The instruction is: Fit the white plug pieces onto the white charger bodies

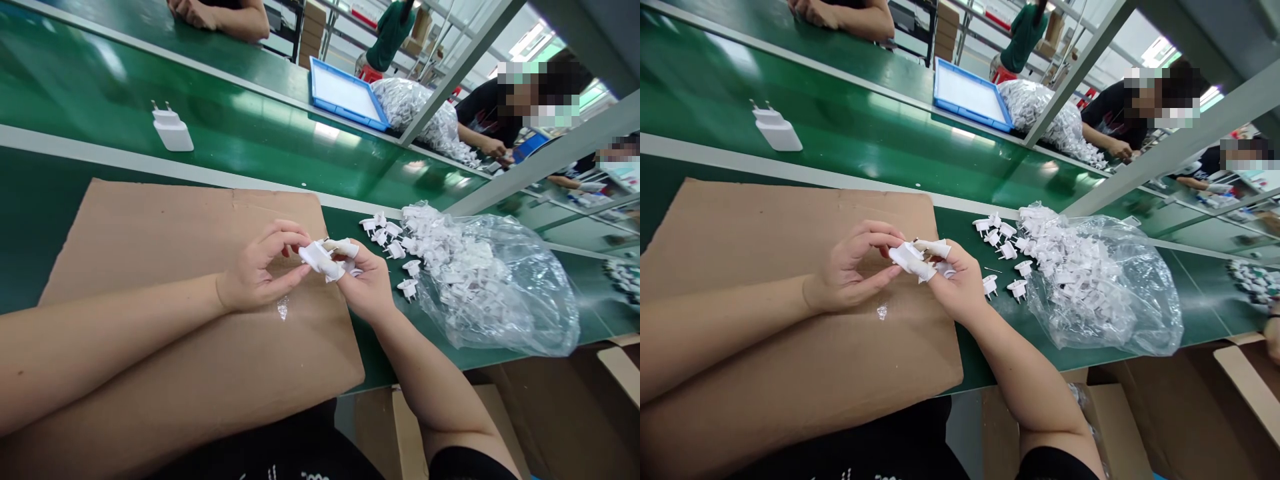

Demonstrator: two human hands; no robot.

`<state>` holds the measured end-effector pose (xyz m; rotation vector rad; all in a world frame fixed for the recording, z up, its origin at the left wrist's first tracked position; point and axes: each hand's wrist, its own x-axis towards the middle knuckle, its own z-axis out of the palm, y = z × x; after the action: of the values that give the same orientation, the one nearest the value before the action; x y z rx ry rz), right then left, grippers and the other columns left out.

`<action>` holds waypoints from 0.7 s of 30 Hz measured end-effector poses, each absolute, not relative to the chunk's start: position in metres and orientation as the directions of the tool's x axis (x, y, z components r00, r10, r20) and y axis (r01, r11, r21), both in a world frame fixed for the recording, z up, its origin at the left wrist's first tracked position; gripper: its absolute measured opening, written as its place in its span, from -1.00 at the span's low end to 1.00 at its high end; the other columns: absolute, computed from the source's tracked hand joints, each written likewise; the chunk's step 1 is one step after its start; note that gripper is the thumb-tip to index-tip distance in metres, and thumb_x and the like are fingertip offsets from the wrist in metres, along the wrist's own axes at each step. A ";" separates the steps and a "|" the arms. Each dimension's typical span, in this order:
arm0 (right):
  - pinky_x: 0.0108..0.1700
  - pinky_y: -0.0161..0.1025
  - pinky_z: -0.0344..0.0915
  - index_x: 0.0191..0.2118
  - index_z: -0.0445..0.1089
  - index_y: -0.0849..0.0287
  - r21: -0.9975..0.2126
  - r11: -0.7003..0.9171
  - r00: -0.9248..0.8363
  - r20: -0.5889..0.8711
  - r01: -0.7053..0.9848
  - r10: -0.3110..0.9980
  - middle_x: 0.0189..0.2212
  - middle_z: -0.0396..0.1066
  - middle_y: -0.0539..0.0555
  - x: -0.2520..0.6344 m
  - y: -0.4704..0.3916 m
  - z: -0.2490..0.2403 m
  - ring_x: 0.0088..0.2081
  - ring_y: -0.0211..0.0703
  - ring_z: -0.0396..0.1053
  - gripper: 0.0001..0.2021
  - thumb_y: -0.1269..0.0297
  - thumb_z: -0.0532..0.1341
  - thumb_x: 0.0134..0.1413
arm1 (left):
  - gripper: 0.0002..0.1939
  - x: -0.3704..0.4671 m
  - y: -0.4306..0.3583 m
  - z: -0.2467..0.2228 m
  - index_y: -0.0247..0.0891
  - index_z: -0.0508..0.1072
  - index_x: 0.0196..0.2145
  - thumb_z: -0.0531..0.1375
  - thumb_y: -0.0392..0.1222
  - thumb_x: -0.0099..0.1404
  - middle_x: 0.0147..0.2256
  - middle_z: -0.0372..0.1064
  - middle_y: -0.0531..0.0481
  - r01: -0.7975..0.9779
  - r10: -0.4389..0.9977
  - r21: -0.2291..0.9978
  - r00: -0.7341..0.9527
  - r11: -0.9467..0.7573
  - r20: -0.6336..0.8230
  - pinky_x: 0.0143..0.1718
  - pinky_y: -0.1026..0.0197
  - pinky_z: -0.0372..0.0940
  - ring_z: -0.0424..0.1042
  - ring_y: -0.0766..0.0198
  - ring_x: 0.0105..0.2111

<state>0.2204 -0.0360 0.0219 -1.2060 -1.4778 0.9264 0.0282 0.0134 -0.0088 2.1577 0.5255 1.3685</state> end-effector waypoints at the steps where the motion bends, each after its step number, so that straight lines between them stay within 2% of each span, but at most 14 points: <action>1: -0.26 -0.18 0.34 -0.24 0.54 0.02 -0.950 0.223 -0.026 0.223 0.217 0.974 -0.30 0.46 0.02 0.220 -0.036 0.022 -0.31 -0.19 0.37 -0.82 0.11 0.36 0.03 | -0.71 0.028 0.013 -0.008 -0.18 0.39 -0.02 0.21 -0.28 0.30 -0.08 0.38 -0.14 0.034 0.573 0.616 0.412 -0.787 0.708 -0.24 0.15 0.41 0.40 0.20 -0.17; 5: -0.25 -0.17 0.35 -0.26 0.55 0.02 -0.949 0.228 -0.021 0.229 0.219 0.973 -0.33 0.46 0.01 0.220 -0.036 0.023 -0.33 -0.19 0.37 -0.83 0.12 0.37 0.02 | -0.70 0.027 0.013 -0.007 -0.18 0.38 0.01 0.16 -0.33 0.32 -0.11 0.39 -0.13 0.006 0.562 0.619 0.427 -0.785 0.709 -0.24 0.15 0.40 0.39 0.21 -0.19; 9: -0.24 -0.16 0.36 -0.25 0.55 0.04 -0.969 0.163 -0.020 0.162 0.184 0.987 -0.29 0.49 0.02 0.221 -0.035 0.023 -0.30 -0.18 0.38 -0.77 0.05 0.38 -0.01 | -0.68 0.026 0.013 -0.008 -0.17 0.37 0.02 0.17 -0.33 0.31 -0.13 0.40 -0.12 -0.013 0.562 0.632 0.442 -0.775 0.699 -0.24 0.14 0.38 0.38 0.22 -0.22; 15: -0.31 -0.20 0.34 -0.26 0.55 0.05 -0.986 0.092 -0.023 0.090 0.142 0.996 -0.30 0.49 0.02 0.220 -0.035 0.022 -0.35 -0.22 0.36 -0.75 0.05 0.39 -0.04 | -0.72 0.026 0.014 -0.009 -0.15 0.37 0.00 0.16 -0.27 0.33 -0.15 0.41 -0.10 0.003 0.580 0.643 0.437 -0.766 0.688 -0.25 0.13 0.39 0.40 0.22 -0.24; 21: -0.36 -0.22 0.33 -0.27 0.56 0.05 -0.996 0.030 -0.013 0.029 0.084 0.999 -0.30 0.50 0.02 0.220 -0.034 0.022 -0.40 -0.25 0.33 -0.73 0.05 0.43 -0.08 | -0.70 0.026 0.013 -0.007 -0.16 0.37 0.01 0.17 -0.31 0.32 -0.16 0.41 -0.09 -0.008 0.564 0.631 0.439 -0.776 0.699 -0.25 0.14 0.38 0.38 0.24 -0.26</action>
<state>0.2200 -0.0345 0.0220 -1.2431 -1.2936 1.1553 0.0262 0.0129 -0.0070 2.1347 0.4651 1.3371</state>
